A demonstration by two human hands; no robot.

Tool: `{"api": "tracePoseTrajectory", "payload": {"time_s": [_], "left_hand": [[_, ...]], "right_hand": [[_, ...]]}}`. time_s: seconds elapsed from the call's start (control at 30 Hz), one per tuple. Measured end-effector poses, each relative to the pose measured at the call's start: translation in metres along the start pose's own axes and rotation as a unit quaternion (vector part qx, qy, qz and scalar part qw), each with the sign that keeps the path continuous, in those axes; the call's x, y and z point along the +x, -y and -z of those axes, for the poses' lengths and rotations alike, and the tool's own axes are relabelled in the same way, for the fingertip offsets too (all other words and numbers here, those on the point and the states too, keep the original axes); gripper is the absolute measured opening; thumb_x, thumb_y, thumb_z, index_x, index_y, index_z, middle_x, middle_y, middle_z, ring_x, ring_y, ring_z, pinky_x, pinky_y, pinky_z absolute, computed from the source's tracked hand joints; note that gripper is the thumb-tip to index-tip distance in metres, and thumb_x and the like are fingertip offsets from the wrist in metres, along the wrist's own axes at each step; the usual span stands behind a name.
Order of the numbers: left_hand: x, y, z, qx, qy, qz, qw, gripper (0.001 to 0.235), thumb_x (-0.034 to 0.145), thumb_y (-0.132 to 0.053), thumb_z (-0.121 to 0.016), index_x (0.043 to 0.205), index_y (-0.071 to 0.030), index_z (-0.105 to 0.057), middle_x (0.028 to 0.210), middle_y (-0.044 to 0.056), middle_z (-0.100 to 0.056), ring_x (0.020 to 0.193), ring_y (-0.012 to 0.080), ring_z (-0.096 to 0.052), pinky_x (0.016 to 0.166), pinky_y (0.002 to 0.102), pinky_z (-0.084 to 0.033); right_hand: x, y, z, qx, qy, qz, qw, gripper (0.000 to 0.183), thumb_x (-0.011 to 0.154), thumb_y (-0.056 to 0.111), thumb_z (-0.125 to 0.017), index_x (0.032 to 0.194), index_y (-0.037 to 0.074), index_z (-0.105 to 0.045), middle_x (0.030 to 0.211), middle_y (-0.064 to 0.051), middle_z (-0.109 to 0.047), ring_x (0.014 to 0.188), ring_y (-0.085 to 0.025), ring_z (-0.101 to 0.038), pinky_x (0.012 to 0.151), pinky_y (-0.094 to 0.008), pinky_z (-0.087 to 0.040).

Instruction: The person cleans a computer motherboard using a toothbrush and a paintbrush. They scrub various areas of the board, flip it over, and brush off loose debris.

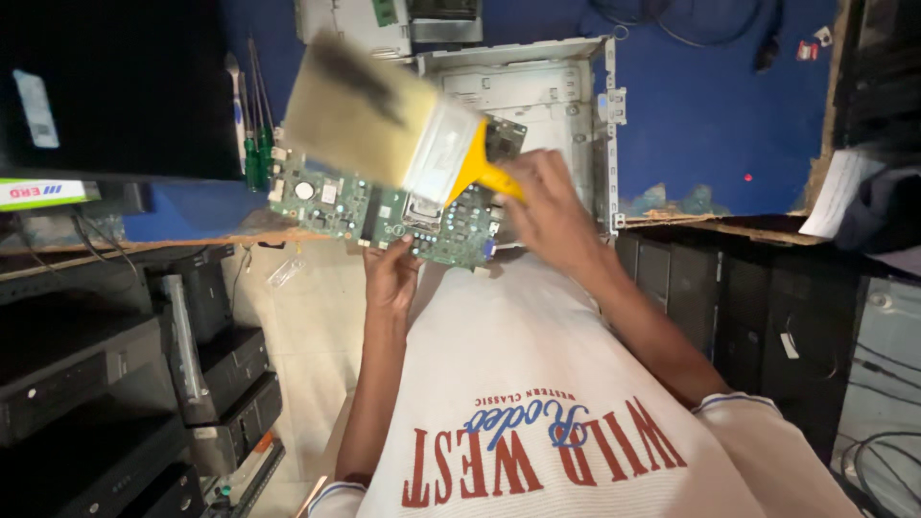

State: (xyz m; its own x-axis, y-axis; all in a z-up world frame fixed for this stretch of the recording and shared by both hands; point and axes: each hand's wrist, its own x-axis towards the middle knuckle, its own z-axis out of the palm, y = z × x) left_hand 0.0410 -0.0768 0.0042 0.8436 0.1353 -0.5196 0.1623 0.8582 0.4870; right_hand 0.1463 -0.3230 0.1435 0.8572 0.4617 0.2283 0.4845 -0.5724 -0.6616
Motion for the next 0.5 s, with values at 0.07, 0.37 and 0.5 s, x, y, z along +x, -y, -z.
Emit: {"api": "tracePoseTrajectory", "payload": {"time_s": [0.07,0.37,0.5], "left_hand": [[0.000,0.001,0.001,-0.007,-0.001,-0.005,1.000,0.043,0.088,0.011,-0.068,0.127,-0.005,-0.061,0.111,0.010,-0.071,0.092,0.0233,-0.073,0.070,0.036,-0.060],[-0.002,-0.002,-0.009,-0.003,0.000,-0.001,1.000,0.047,0.086,0.009,-0.068,0.131,-0.002,-0.059,0.117,0.012,-0.071,0.100,0.0245,-0.072,0.079,0.040,-0.062],[-0.004,-0.006,-0.016,-0.020,0.001,0.009,1.000,0.048,0.087,0.007,-0.066,0.133,-0.002,-0.056,0.120,0.014,-0.070,0.107,0.0281,-0.071,0.086,0.048,-0.061]], "right_hand": [[0.003,0.014,-0.009,-0.005,0.038,0.015,0.999,0.037,0.097,0.012,-0.071,0.130,-0.001,-0.061,0.118,-0.015,-0.055,0.109,-0.033,-0.053,0.093,-0.044,-0.043],[-0.003,0.032,-0.032,-0.070,0.080,-0.001,0.994,0.042,0.092,0.014,-0.074,0.130,-0.001,-0.063,0.118,-0.012,-0.057,0.109,-0.029,-0.051,0.087,-0.043,-0.037],[-0.012,0.021,-0.028,-0.059,0.029,0.010,0.998,0.043,0.087,0.021,-0.079,0.124,0.005,-0.066,0.121,-0.010,-0.060,0.113,-0.028,-0.052,0.091,-0.045,-0.037]]}}
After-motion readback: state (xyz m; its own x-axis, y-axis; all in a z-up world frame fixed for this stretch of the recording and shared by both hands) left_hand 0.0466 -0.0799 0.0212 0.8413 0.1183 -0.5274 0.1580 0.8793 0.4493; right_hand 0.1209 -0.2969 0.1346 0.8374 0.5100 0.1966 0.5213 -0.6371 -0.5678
